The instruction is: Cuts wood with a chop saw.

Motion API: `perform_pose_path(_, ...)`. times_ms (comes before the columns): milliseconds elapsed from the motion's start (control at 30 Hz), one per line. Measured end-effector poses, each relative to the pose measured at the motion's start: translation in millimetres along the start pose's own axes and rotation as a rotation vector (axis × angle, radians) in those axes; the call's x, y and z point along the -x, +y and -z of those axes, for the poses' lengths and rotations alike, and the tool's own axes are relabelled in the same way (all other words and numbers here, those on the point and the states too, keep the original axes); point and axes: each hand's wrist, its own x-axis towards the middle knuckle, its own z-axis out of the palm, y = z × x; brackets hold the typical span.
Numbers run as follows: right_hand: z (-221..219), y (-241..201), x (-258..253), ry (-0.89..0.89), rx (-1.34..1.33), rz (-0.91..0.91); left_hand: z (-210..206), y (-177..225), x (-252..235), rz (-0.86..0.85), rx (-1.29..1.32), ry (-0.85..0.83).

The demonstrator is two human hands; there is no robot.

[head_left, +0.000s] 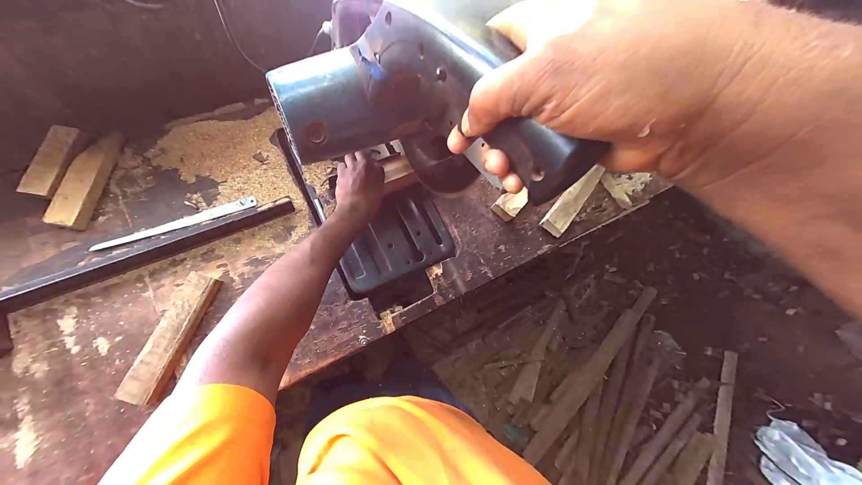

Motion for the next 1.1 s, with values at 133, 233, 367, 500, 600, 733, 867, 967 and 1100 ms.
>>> perform_pose_path(133,-1,1,1,0.008,0.009,-0.005,-2,-1,-1,-0.012,-0.017,0.009)
perform_pose_path(233,-2,3,1,0.018,0.002,-0.003,-2,-2,0,-0.018,-0.006,0.012)
perform_pose_path(367,-2,6,1,0.016,0.009,0.011,-1,-1,0,-0.031,-0.043,0.006)
perform_pose_path(500,-3,8,1,0.025,0.007,0.001,-2,-2,0,-0.034,-0.036,0.018)
perform_pose_path(600,-3,7,1,0.007,0.017,-0.03,-2,-2,2,-0.041,-0.033,0.015)
perform_pose_path(733,5,-3,-5,-0.024,0.027,0.001,0,-2,-1,-0.028,-0.035,0.013)
perform_pose_path(867,10,-4,-11,-0.071,-0.031,0.044,0,-3,-1,-0.027,-0.029,0.002)
perform_pose_path(967,9,-3,-11,-0.079,-0.041,0.057,0,-1,-1,-0.022,-0.041,0.002)
perform_pose_path(1100,23,7,-25,-0.257,-0.055,0.046,-1,-2,-1,-0.018,-0.053,0.001)
